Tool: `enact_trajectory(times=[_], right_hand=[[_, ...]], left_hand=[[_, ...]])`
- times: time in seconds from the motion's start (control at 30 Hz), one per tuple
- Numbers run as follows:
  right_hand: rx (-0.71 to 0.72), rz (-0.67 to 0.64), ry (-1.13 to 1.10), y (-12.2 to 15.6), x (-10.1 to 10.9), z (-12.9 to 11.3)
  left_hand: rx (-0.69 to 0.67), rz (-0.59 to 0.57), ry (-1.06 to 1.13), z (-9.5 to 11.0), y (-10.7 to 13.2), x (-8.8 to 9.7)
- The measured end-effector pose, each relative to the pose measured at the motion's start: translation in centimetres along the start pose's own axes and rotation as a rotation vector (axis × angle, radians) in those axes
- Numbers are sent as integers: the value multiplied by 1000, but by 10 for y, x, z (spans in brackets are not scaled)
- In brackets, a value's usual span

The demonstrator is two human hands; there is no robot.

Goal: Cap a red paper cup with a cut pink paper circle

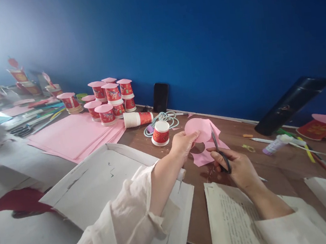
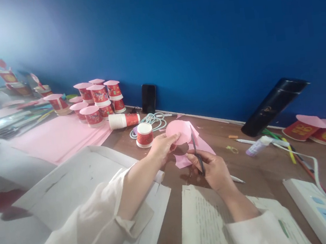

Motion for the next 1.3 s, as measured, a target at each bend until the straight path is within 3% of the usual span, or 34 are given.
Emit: enact_trajectory(times=[0.37, 1.3], right_hand=[[73, 26, 108, 1, 6, -7], [72, 13, 117, 0, 5, -6]], left_hand=[[43, -34, 49, 4, 2, -1], [31, 6, 35, 6, -2, 2]])
Point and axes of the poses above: each hand's wrist, its own y-axis away from the middle knuckle, its own x-axis out of the back of the hand, z = x × y, the point moved 4 cm from there along -y, towards the middle knuckle, and after that the axes turned 6 degrees about z, right-handed, at the moved point
